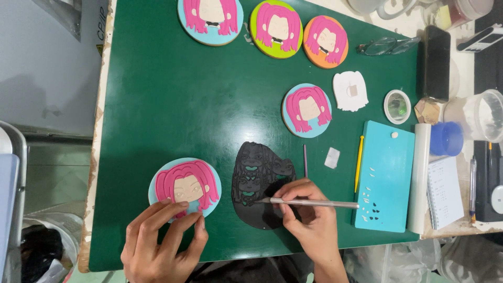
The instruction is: Tracing and detailing facial features on cartoon character coasters using a fine-tipped stylus tool.
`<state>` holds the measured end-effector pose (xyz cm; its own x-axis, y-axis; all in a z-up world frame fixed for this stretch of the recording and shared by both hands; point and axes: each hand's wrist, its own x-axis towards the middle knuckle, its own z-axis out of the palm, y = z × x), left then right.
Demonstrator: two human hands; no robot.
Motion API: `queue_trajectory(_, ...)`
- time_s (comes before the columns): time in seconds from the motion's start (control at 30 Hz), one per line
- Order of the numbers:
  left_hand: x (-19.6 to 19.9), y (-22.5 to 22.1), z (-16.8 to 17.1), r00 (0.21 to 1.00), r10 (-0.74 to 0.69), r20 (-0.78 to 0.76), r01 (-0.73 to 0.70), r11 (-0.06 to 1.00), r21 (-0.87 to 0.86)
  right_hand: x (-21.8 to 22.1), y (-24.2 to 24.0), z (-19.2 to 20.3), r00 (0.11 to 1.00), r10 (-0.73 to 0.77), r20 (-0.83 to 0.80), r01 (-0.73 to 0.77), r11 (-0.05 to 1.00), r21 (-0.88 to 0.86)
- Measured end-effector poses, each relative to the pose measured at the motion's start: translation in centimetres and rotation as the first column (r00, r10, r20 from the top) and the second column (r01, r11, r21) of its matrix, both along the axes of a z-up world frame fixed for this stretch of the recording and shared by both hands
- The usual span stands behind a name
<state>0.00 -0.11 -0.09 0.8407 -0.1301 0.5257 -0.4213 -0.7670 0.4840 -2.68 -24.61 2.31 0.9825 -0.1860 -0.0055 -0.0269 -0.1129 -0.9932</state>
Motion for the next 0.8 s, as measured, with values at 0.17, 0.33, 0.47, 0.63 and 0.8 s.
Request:
queue_trajectory(0.17, -0.4, 0.3, -0.3, 0.999, 0.001, -0.047, 0.0, 1.0, 0.018, -0.8, 0.8, 0.6, 0.994, -0.045, 0.098, 0.047, 0.999, -0.018)
queue_trajectory(0.33, -0.3, 0.3, -0.3, 1.0, -0.003, -0.029, 0.003, 1.0, 0.022, -1.4, 1.9, 0.5, 0.991, 0.01, 0.137, 0.035, 0.945, -0.325)
queue_trajectory(0.47, -0.3, 0.3, -0.3, 1.0, -0.003, -0.026, 0.004, 1.0, 0.026, -1.0, 2.5, 1.0, 0.97, 0.124, 0.207, 0.005, 0.849, -0.529)
queue_trajectory(0.63, -0.3, 0.3, -0.3, 1.0, -0.003, -0.015, 0.003, 1.0, 0.021, -1.4, 2.8, 0.5, 0.972, 0.123, 0.198, 0.011, 0.824, -0.566)
queue_trajectory(0.8, 0.1, 0.2, -0.1, 0.999, -0.011, 0.031, 0.01, 1.0, 0.022, -1.3, 2.8, 0.5, 0.975, 0.144, 0.167, -0.023, 0.821, -0.571)
